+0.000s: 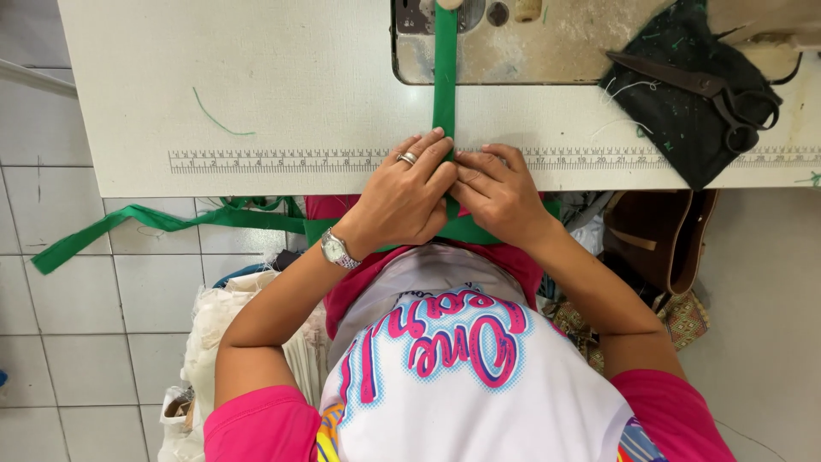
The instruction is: Aligning, folding, and feeding green fabric strips into an industrial sewing machine to create finished straps or piping.
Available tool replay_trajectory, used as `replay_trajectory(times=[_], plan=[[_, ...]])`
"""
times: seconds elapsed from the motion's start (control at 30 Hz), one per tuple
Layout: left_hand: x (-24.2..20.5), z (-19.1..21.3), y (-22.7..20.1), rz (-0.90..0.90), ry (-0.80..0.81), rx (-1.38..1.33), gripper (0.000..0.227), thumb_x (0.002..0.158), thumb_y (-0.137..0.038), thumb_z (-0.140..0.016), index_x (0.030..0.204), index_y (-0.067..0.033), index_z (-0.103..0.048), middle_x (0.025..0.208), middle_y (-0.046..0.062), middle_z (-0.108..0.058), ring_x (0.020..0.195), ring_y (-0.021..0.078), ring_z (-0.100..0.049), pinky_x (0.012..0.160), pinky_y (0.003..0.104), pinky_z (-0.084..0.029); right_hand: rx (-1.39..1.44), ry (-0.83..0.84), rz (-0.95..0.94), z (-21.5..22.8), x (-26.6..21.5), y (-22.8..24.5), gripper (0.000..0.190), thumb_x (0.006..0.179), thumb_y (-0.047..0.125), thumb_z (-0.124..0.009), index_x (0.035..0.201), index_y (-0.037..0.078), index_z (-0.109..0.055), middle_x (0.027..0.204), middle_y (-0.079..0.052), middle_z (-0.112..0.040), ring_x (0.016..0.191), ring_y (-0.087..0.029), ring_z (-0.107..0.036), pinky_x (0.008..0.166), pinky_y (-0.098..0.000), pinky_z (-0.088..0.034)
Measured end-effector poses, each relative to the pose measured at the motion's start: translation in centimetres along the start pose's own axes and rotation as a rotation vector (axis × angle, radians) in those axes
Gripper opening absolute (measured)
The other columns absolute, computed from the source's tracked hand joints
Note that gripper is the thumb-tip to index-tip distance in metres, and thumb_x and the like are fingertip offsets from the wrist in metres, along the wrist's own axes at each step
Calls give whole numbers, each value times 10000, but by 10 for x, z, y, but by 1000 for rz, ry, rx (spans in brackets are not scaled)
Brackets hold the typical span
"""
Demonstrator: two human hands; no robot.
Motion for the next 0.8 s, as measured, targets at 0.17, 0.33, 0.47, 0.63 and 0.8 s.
replay_trajectory(times=[0.17, 0.33, 0.47, 0.63, 0.8], plan=[[15, -7, 14, -10, -2, 31, 319, 793, -271, -524, 1030, -64, -578, 1245, 223, -627, 1275, 408, -601, 1044, 482, -468, 4, 20, 7, -7, 8, -22, 212, 1069, 157, -609, 925, 119, -759, 956, -25, -728, 1056, -231, -707, 955, -437, -502], [31, -19, 35, -34, -52, 100, 305, 812, -263, -490, 1031, -66, -572, 1215, 208, -622, 1241, 399, -613, 1009, 474, -486, -17, 43, -11, -13, 25, -44, 219, 1068, 162, -629, 910, 133, -777, 910, -4, -711, 1108, -217, -668, 961, -424, -462], [49, -9, 49, -48, -63, 140, 282, 798, -256, -497, 1002, -74, -569, 1162, 196, -645, 1199, 385, -643, 974, 475, -507, -11, 41, -17, -17, 35, -61, 242, 1085, 174, -606, 900, 140, -758, 911, 4, -706, 1123, -213, -663, 952, -422, -462], [73, -1, 66, -64, 49, -3, 245, 806, -145, -480, 1000, -5, -536, 1060, 225, -646, 1098, 434, -640, 1067, 501, -477, 58, 176, -29, -25, 49, -83, 137, 1034, 3, -575, 949, 30, -679, 1016, -28, -773, 1076, -314, -617, 888, -466, -391], [83, -1, 79, -45, 39, -14, 194, 846, -138, -462, 1000, -22, -488, 1029, 190, -589, 983, 398, -607, 974, 496, -482, 41, 151, -46, -38, 50, -99, 114, 1025, 31, -597, 949, 65, -675, 976, 4, -749, 1050, -315, -585, 856, -456, -370]])
Point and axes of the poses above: each hand's wrist, its own x-axis towards the middle knuckle, its own z-axis out of the back of the hand, y = z × x, the point moved 6 cm from there along x, towards the middle knuckle
